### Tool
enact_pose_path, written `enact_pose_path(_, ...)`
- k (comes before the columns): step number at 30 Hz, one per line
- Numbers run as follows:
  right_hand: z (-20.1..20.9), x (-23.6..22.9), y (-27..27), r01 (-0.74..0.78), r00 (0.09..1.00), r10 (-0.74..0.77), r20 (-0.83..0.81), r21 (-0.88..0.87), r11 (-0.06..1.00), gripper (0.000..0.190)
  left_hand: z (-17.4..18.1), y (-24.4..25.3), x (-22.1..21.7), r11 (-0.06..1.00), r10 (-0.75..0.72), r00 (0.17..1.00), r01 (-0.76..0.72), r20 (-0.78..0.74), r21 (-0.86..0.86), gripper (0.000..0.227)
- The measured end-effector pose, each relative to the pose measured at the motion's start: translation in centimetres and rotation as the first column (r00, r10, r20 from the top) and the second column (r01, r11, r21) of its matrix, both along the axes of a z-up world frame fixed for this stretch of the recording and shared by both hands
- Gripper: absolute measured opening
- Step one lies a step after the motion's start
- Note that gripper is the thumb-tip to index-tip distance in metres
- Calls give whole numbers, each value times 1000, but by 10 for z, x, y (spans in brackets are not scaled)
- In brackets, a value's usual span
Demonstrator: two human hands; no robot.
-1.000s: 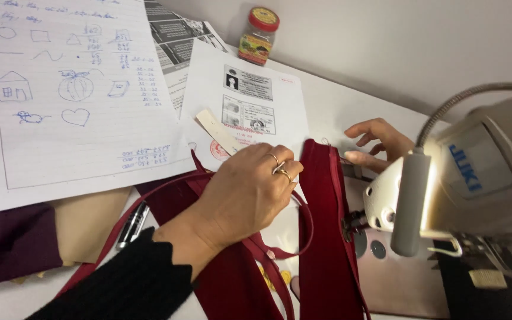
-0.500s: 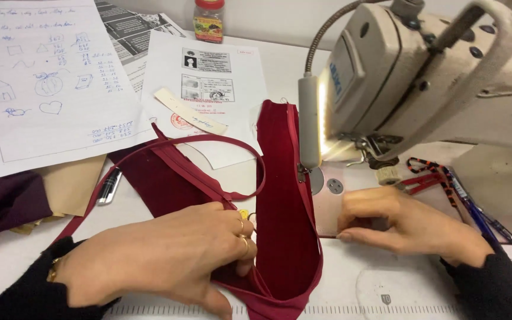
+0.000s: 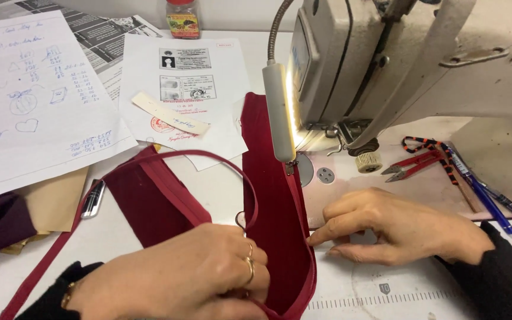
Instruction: Sewing a white fabric label onto a red velvet garment component using an industrial sewing machine.
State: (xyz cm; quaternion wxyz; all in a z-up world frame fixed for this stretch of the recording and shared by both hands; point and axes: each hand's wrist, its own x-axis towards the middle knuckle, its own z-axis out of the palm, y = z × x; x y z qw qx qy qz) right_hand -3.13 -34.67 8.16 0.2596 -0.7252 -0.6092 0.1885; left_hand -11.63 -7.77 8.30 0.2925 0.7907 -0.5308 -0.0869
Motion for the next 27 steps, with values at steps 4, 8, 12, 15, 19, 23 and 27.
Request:
enact_pose_path(4,3,-1,1,-24,1000,24,-20,1,1000,29,-8,-15,-5,982,-183,940,162,-287,-95,16)
enact_pose_path(8,5,-2,0,-17,999,16,-32,-41,999,30,7,-21,-3,996,-39,887,-3,-461,-91,31)
enact_pose_path(12,4,-1,1,-51,999,51,-3,12,999,26,-25,-25,16,935,292,937,-239,190,-262,14)
enact_pose_path(15,4,0,-1,-41,999,42,-34,16,999,27,-33,-32,23,969,243,764,-163,597,-185,9)
enact_pose_path(19,0,2,-4,-43,998,43,-35,-2,999,24,-28,-49,20,975,208,662,-84,720,-205,16)
enact_pose_path(23,0,3,-4,-46,998,47,-49,25,999,24,-35,-52,19,965,255,639,-123,725,-231,31)
enact_pose_path(27,1,4,-5,-51,997,54,-60,40,998,23,-40,-52,18,973,230,594,-125,771,-194,22)
